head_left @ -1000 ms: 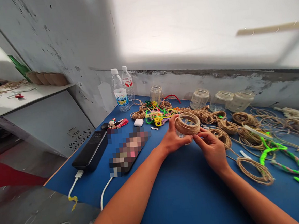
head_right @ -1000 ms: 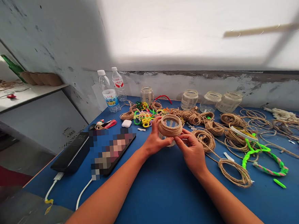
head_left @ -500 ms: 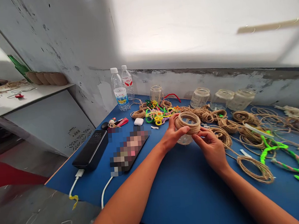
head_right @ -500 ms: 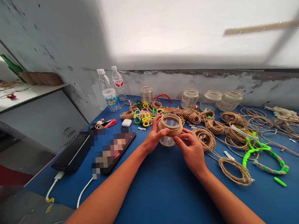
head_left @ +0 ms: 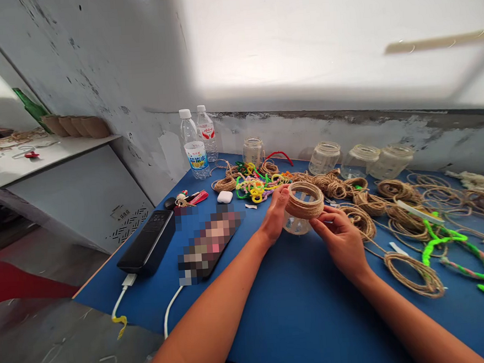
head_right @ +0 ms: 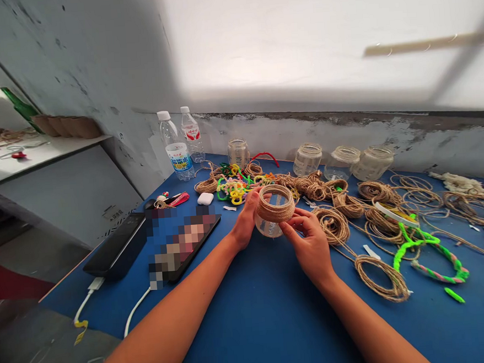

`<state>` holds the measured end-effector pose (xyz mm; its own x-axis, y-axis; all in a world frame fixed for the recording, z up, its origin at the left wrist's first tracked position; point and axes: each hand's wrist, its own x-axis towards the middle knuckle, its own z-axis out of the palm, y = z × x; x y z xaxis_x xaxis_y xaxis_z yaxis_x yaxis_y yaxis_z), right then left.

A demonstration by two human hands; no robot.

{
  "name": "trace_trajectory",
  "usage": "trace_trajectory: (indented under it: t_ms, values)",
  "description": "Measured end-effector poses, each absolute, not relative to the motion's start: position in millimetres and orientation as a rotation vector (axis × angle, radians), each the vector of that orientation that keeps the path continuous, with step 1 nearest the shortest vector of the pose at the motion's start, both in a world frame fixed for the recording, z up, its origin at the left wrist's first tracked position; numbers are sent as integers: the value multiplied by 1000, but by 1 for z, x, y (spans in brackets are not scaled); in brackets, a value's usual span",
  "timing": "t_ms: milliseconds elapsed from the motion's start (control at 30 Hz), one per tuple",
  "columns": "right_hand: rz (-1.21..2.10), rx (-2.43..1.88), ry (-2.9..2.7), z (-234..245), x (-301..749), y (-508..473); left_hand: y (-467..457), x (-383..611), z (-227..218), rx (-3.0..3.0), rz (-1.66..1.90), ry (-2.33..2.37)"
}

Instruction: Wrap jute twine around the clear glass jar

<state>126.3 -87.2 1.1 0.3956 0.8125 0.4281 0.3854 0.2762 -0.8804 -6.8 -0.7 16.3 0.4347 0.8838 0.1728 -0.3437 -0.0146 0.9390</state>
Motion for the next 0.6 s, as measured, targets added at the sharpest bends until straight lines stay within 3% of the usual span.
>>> trace_trajectory:
  t_ms: [600]
  values:
    - [397,-1316,-1180,0,126,-87,-11,-9,9,1711,1184,625]
